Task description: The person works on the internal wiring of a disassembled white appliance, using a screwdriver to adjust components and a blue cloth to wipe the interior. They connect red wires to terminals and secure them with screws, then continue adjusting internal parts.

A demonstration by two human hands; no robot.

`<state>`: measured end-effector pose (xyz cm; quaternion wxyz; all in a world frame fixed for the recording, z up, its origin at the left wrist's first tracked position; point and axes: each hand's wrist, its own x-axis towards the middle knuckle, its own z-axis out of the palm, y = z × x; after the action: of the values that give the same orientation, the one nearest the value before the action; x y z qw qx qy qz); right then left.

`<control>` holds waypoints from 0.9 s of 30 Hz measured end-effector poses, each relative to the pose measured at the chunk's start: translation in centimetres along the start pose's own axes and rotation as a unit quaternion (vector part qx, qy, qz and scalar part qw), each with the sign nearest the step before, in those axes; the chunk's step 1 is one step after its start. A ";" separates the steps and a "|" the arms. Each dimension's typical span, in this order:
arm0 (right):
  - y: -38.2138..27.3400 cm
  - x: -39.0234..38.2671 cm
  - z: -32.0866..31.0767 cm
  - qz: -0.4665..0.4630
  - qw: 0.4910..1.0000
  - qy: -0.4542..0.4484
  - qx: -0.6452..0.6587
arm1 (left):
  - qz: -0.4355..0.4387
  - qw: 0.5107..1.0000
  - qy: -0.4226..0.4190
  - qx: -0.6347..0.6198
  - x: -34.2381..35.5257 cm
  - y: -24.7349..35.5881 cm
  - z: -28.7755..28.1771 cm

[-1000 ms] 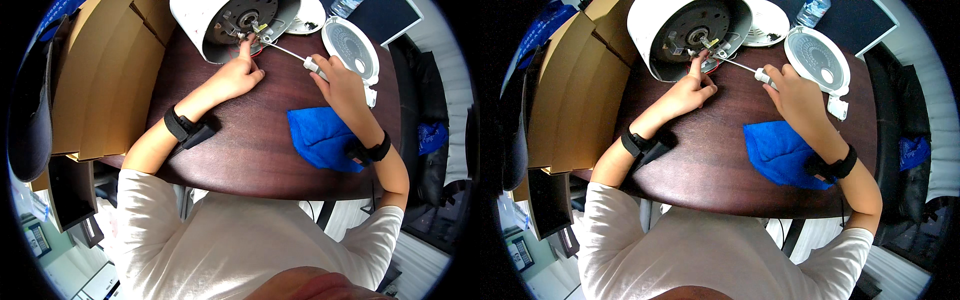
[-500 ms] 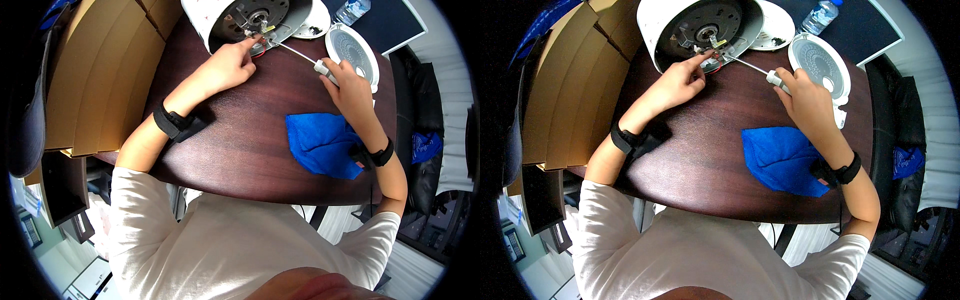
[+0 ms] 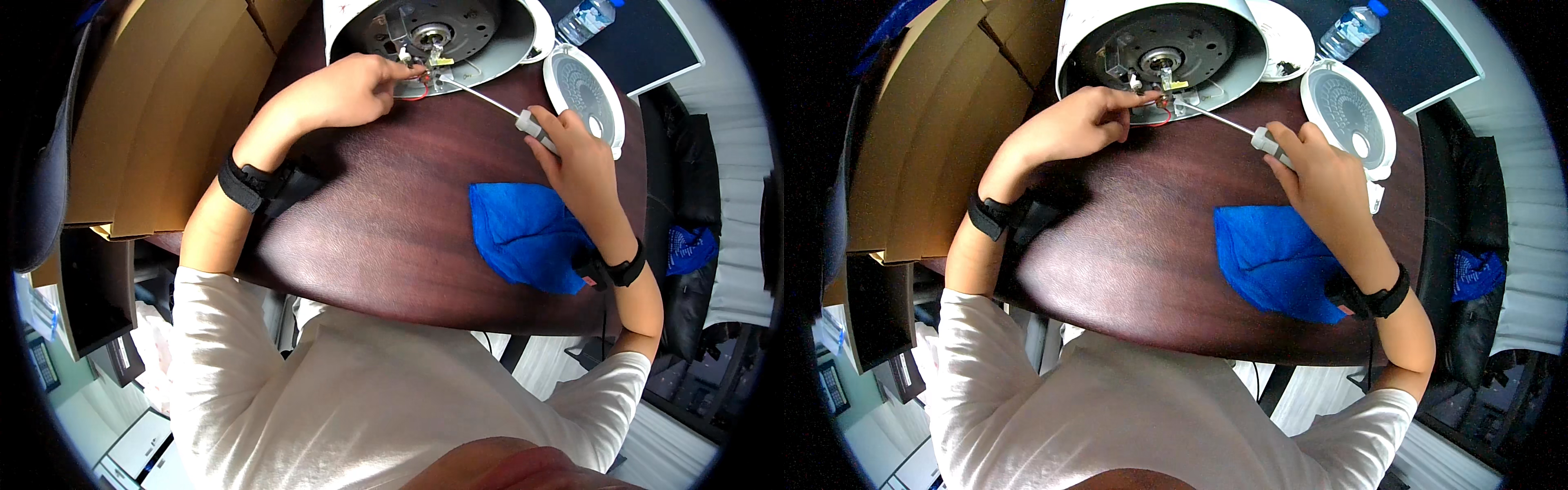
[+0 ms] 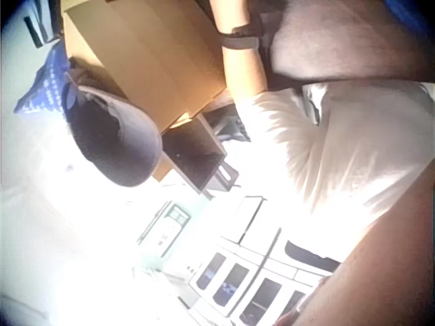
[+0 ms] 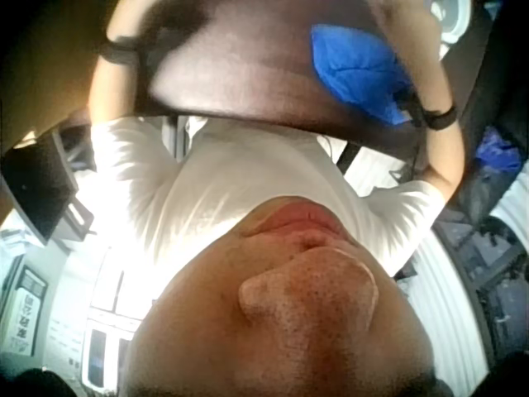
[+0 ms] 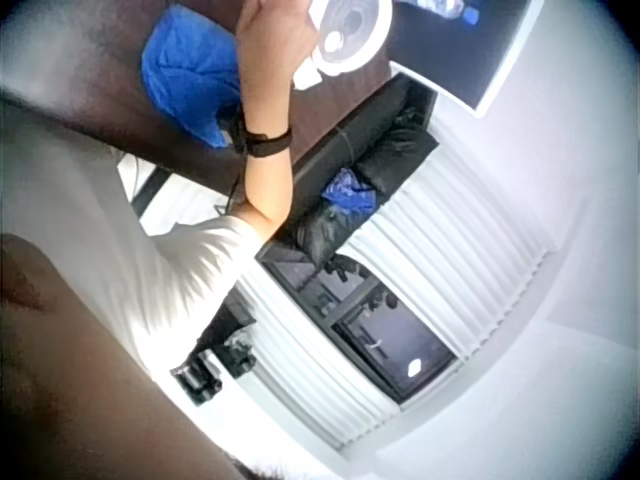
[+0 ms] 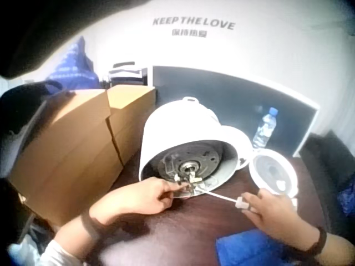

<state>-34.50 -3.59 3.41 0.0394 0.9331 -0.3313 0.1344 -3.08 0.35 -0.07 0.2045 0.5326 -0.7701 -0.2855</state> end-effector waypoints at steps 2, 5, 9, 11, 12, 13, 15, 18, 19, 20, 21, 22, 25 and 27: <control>-0.4 0.1 0.0 -0.017 1.000 0.013 0.011 | 0.014 1.000 0.013 0.013 -0.2 0.1 0.3; -0.8 0.4 0.1 -0.010 1.000 -0.009 0.005 | 0.012 1.000 0.014 0.018 -0.3 0.0 0.3; -0.8 0.3 0.4 -0.002 1.000 -0.014 0.000 | 0.004 1.000 0.010 0.015 -0.3 0.1 0.2; -0.9 0.3 0.5 0.001 1.000 -0.015 -0.001 | -0.005 1.000 0.004 0.018 -0.3 0.3 0.3; -0.9 0.3 0.5 0.003 1.000 -0.014 -0.002 | -0.009 1.000 0.001 0.019 -0.3 0.4 0.3; -0.8 0.4 0.6 0.004 1.000 -0.013 -0.004 | -0.006 1.000 0.000 0.019 -0.3 0.3 0.2; -0.8 0.3 0.6 0.008 1.000 -0.015 -0.005 | -0.001 1.000 -0.002 0.017 -0.3 0.3 0.2; -0.7 0.2 0.5 0.007 1.000 -0.015 -0.003 | -0.010 1.000 0.001 0.017 -0.4 0.5 0.2; -0.7 0.2 0.5 0.001 1.000 -0.010 0.001 | -0.009 1.000 -0.001 0.019 -0.4 0.4 0.2; -0.6 0.1 0.5 -0.004 1.000 -0.004 0.004 | -0.007 1.000 -0.003 0.021 -0.3 0.2 0.2; -0.6 0.1 0.5 -0.003 1.000 -0.004 0.006 | -0.006 1.000 -0.006 0.023 -0.2 0.1 0.2; -0.7 0.0 0.5 -0.002 1.000 -0.004 0.008 | -0.006 1.000 -0.007 0.019 -0.2 0.1 0.2; -0.6 -0.1 0.6 0.001 1.000 -0.007 0.010 | -0.007 1.000 -0.010 0.011 -0.2 0.2 0.1; -0.6 -0.1 0.6 0.000 1.000 -0.007 0.008 | -0.005 1.000 -0.010 0.007 -0.2 0.0 0.2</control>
<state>-34.02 -3.17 2.79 0.0291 0.9342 -0.3306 0.1307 -3.12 0.57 -0.22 0.1916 0.5353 -0.7712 -0.2863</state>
